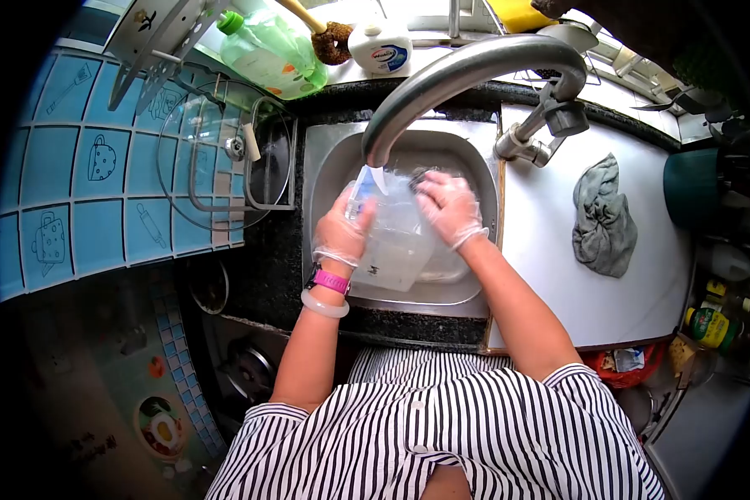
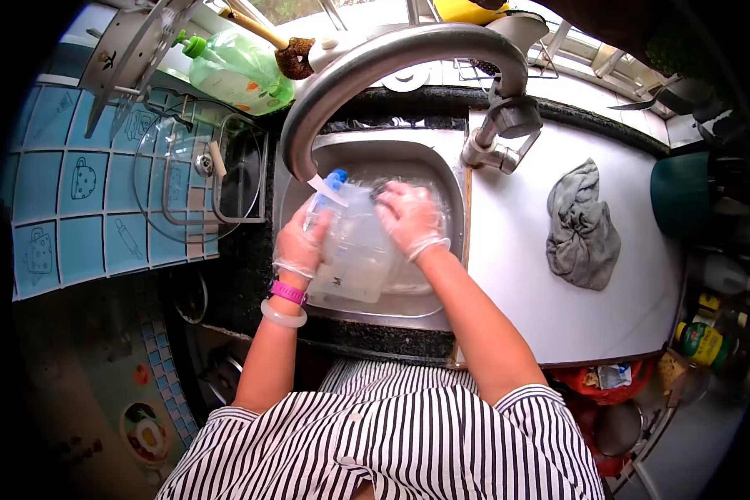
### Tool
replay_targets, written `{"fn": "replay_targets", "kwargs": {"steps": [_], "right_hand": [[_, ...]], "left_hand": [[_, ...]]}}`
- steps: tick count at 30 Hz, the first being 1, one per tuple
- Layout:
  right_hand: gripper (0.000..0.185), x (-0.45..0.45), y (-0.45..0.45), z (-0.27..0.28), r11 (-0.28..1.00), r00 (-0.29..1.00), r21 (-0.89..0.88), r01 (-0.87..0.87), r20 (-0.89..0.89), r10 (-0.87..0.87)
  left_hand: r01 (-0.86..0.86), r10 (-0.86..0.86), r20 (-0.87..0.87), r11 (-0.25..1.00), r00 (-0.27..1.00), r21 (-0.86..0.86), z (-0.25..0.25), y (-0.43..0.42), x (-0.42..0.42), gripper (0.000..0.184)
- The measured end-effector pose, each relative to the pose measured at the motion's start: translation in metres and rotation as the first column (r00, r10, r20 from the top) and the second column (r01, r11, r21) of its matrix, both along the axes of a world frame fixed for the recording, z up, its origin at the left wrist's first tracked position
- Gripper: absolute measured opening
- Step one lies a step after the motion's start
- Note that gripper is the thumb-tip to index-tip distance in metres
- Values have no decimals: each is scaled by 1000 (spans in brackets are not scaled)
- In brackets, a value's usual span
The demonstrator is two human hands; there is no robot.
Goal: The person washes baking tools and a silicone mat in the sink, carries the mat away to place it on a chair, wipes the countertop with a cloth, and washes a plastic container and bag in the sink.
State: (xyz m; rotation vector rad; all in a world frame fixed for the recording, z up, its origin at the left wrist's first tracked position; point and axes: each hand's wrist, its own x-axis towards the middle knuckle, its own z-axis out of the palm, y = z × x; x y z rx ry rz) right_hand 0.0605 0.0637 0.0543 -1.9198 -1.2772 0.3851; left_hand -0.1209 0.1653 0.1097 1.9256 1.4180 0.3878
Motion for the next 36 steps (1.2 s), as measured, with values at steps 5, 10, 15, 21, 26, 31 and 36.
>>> {"fn": "replay_targets", "kwargs": {"steps": [5,10,15,21,26,31,36], "right_hand": [[24,-36,-10,43,948,950,86,-307,-36,311],[23,-27,32,17,994,990,11,-113,90,111],[17,-26,44,19,982,979,-6,-190,68,190],[35,-37,59,28,982,984,-118,-150,74,159],[24,-36,62,39,974,999,-222,-37,7,40],[18,-17,49,42,923,953,-249,-294,-6,302],[22,-25,52,32,954,970,-177,-241,-2,245]], "left_hand": [[-27,18,54,986,998,163,-20,9,-4,46],[-122,137,169,988,976,-98,-30,9,-4,44],[-132,153,199,985,968,-113,-32,4,-7,43],[-133,143,122,987,982,-89,-29,3,-2,44],[-57,55,168,998,984,9,-46,6,-3,43],[-131,157,196,981,968,-142,-34,-5,0,41],[-132,153,171,983,973,-129,-35,-4,-2,41]]}}
